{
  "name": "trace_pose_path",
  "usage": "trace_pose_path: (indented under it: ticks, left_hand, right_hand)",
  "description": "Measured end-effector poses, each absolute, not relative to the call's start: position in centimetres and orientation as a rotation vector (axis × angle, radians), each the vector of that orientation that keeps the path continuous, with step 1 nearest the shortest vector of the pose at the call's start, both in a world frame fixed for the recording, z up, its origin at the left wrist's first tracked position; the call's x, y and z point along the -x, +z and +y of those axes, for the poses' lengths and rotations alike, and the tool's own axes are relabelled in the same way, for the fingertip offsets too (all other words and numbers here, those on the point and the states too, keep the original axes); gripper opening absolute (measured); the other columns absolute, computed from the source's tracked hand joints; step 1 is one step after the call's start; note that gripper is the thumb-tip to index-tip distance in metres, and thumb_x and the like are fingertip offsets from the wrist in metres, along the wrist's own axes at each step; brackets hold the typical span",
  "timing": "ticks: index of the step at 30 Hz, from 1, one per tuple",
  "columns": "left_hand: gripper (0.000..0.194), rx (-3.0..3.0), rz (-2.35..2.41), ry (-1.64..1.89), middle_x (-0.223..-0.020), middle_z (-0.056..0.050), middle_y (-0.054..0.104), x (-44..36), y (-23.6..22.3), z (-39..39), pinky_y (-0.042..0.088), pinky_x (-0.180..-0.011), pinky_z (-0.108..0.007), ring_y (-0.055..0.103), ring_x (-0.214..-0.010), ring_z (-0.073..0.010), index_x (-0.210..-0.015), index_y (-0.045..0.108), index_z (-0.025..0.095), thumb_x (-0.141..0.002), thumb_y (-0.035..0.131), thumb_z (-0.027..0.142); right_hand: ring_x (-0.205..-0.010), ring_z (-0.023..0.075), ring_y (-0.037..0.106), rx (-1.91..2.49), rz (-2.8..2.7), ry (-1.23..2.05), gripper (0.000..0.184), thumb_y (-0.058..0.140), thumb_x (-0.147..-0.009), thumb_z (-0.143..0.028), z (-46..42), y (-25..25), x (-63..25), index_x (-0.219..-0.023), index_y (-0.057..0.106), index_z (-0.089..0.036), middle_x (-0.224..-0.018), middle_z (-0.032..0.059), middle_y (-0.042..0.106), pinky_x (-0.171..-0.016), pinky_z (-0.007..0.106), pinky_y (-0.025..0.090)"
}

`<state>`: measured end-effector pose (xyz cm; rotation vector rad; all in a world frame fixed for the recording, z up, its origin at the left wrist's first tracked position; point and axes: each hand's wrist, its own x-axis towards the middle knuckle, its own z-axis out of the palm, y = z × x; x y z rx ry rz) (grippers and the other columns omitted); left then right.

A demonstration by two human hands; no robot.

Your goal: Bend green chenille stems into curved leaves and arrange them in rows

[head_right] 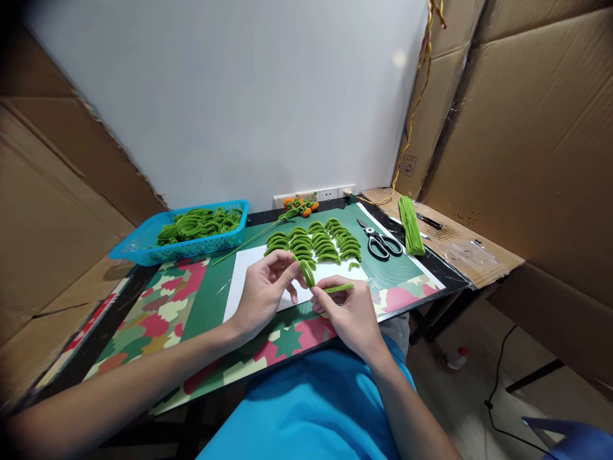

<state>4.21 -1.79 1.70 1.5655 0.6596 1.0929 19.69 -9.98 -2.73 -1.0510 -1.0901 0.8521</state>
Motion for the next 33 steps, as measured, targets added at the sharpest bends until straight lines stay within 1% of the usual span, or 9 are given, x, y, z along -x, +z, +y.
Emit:
trace_pose_path:
  ticks: [4, 8, 14, 19, 21, 24, 28, 30, 33]
  left_hand:
    - [0.034, -1.588, 0.641, 1.110, -0.078, -0.002, 0.072, -4.2, 1.6, -1.7, 0.062, -0.052, -0.024, 0.070, -0.062, -0.0147, -0.092, 0.074, 0.014, -0.087, 0.087, 0.044]
    - [0.030, -1.585, 0.630, 1.076, -0.083, -0.004, 0.077, -4.2, 1.5, -1.3, 0.063, -0.061, -0.026, 0.074, -0.062, -0.0157, -0.090, 0.080, 0.013, -0.085, 0.090, 0.041]
    - [0.024, -1.633, 0.605, 1.020, -0.088, -0.008, 0.083, -4.0, 1.2, -1.3, 0.063, -0.073, -0.027, 0.075, -0.076, -0.0190, -0.091, 0.087, 0.015, -0.081, 0.093, 0.035]
    - [0.030, -1.670, 0.627, 0.912, -0.069, -0.004, 0.075, -4.0, 1.6, -1.3, 0.059, -0.061, -0.023, 0.068, -0.063, -0.0146, -0.076, 0.082, 0.014, -0.081, 0.093, 0.041]
    - [0.034, -1.695, 0.610, 0.875, -0.072, -0.004, 0.075, -4.0, 1.7, -1.0, 0.058, -0.059, -0.023, 0.068, -0.062, -0.0138, -0.076, 0.080, 0.013, -0.085, 0.090, 0.044]
    - [0.036, -1.703, 0.588, 0.850, -0.079, -0.006, 0.077, -3.9, 1.8, -0.7, 0.060, -0.063, -0.024, 0.072, -0.066, -0.0156, -0.082, 0.080, 0.012, -0.089, 0.086, 0.047]
    - [0.035, -1.698, 0.534, 0.803, -0.079, -0.007, 0.078, -3.8, 1.8, -0.6, 0.063, -0.064, -0.026, 0.075, -0.067, -0.0185, -0.085, 0.080, 0.012, -0.089, 0.086, 0.046]
    - [0.032, -1.703, 0.494, 0.784, -0.081, -0.007, 0.078, -3.8, 1.8, -0.9, 0.064, -0.065, -0.027, 0.075, -0.068, -0.0183, -0.088, 0.082, 0.013, -0.089, 0.086, 0.044]
    - [0.028, -1.737, 0.433, 0.744, -0.088, -0.008, 0.079, -3.9, 1.5, -1.5, 0.064, -0.069, -0.028, 0.074, -0.075, -0.0187, -0.092, 0.084, 0.014, -0.091, 0.085, 0.042]
  right_hand:
    - [-0.062, 0.0237, 0.079, 1.041, -1.030, 0.879, 0.032, 0.085, -0.087, -0.048, -10.0, -2.7, -19.7, -0.086, 0.079, -0.017, -0.071, 0.0076, 0.080, -0.062, 0.032, 0.068]
    - [-0.064, 0.0224, 0.079, 1.030, -0.985, 0.833, 0.029, 0.085, -0.088, -0.046, -10.1, -2.6, -19.7, -0.086, 0.079, -0.017, -0.071, 0.0065, 0.080, -0.065, 0.031, 0.068]
    - [-0.063, 0.0198, 0.078, 1.033, -1.019, 0.843, 0.022, 0.085, -0.089, -0.041, -10.0, -2.9, -19.7, -0.088, 0.082, -0.019, -0.073, 0.0051, 0.081, -0.061, 0.026, 0.065]
    - [-0.059, 0.0195, 0.077, 1.023, -1.041, 0.850, 0.024, 0.085, -0.088, -0.043, -10.0, -2.8, -19.7, -0.083, 0.082, -0.020, -0.067, 0.0037, 0.079, -0.058, 0.025, 0.064]
    - [-0.058, 0.0208, 0.078, 1.012, -0.980, 0.842, 0.025, 0.090, -0.083, -0.043, -10.1, -2.6, -19.7, -0.081, 0.080, -0.020, -0.066, 0.0036, 0.079, -0.055, 0.025, 0.064]
    - [-0.057, 0.0233, 0.079, 0.961, -0.879, 0.833, 0.031, 0.096, -0.074, -0.041, -10.2, -2.3, -19.6, -0.084, 0.077, -0.020, -0.065, 0.0031, 0.080, -0.050, 0.026, 0.064]
    - [-0.055, 0.0209, 0.078, 0.911, -0.848, 0.650, 0.025, 0.094, -0.079, -0.035, -10.3, -2.2, -19.4, -0.085, 0.075, -0.020, -0.067, 0.0013, 0.080, -0.055, 0.028, 0.066]
    - [-0.058, 0.0197, 0.077, 0.921, -0.827, 0.511, 0.020, 0.092, -0.082, -0.032, -10.2, -2.5, -19.3, -0.086, 0.075, -0.020, -0.072, 0.0008, 0.080, -0.058, 0.029, 0.066]
    - [-0.062, 0.0194, 0.077, 0.958, -0.807, 0.341, 0.017, 0.092, -0.082, -0.028, -10.2, -3.1, -19.1, -0.089, 0.079, -0.021, -0.077, 0.0007, 0.081, -0.061, 0.030, 0.066]
